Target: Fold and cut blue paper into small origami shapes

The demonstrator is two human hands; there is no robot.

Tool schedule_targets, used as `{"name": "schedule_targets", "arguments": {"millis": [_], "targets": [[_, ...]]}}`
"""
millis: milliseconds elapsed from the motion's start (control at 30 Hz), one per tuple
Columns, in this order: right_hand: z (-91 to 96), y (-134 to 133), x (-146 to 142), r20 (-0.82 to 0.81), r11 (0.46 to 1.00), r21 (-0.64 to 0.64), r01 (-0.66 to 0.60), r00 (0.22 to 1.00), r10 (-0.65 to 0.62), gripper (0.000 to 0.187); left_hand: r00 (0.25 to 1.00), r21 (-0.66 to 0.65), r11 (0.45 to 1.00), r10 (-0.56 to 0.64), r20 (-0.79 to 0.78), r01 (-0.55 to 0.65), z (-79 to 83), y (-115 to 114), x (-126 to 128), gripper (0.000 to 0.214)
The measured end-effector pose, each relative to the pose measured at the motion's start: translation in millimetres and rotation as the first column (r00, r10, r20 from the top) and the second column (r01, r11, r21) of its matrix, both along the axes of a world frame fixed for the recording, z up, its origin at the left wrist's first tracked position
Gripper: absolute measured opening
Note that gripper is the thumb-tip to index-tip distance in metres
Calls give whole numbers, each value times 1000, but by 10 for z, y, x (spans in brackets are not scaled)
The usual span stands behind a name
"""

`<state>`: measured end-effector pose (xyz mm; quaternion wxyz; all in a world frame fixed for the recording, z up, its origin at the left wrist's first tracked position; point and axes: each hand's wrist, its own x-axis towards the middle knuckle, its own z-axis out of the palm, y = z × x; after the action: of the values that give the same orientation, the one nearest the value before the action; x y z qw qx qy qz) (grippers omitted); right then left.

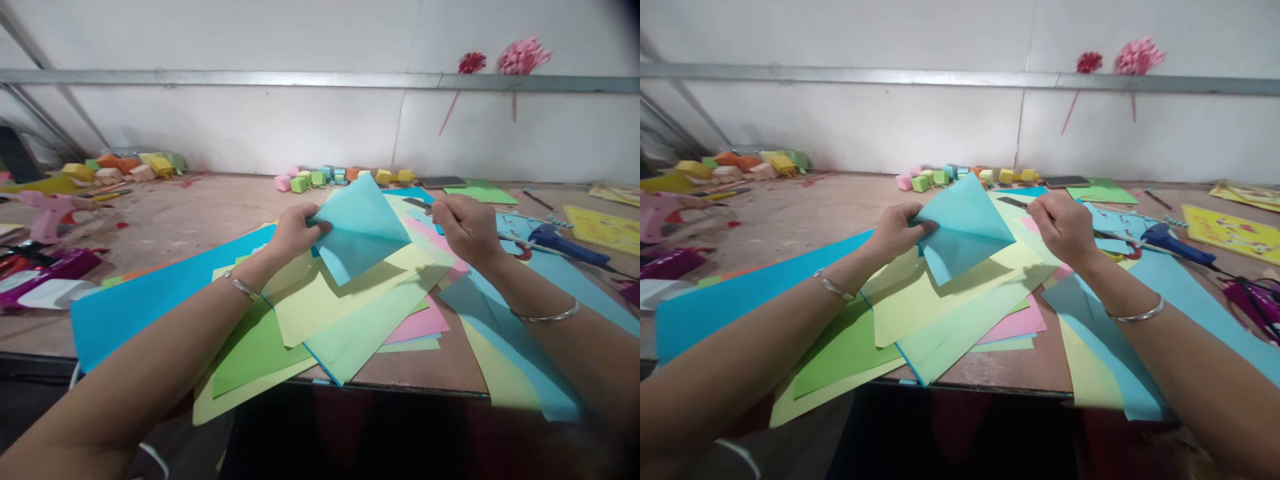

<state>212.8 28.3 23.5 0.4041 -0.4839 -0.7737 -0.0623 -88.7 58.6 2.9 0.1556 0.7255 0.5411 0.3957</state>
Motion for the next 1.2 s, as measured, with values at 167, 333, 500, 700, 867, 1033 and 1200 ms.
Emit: {"name": "schedule_targets", "arguments": {"millis": [167, 333, 500, 700, 867, 1033, 1200], "targets": [[-62, 79, 57, 262, 997, 81, 8, 965, -29, 33, 999, 9, 1000, -3, -38, 4, 57, -20, -15, 10], [-192, 206, 151, 401, 986, -102, -132, 902, 162, 28, 997, -50, 999, -20, -79, 16, 110, -37, -52, 6], [-283, 260, 155, 335, 832, -420, -362, 791, 513, 30, 965, -57, 993, 88, -246, -105, 2, 52, -86, 16], [-316, 279, 144, 350, 767, -475, -432, 707, 615, 37, 872, 175, 976, 193, -451, -126, -86, 83, -63, 30], [-333, 267, 142, 395, 805, -442, -396, 720, 571, 36, 740, -39, 902, -377, -557, 431, -109, 27, -26, 27], [-300, 235, 105, 351, 773, -478, -418, 716, 604, 37, 721, -39, 902, -369, -587, 430, -183, -37, 54, 33], [-258, 215, 104, 218, 714, -524, -464, 738, 639, 31, 675, -97, 940, -304, -672, 327, -219, -169, 199, 49]]}}
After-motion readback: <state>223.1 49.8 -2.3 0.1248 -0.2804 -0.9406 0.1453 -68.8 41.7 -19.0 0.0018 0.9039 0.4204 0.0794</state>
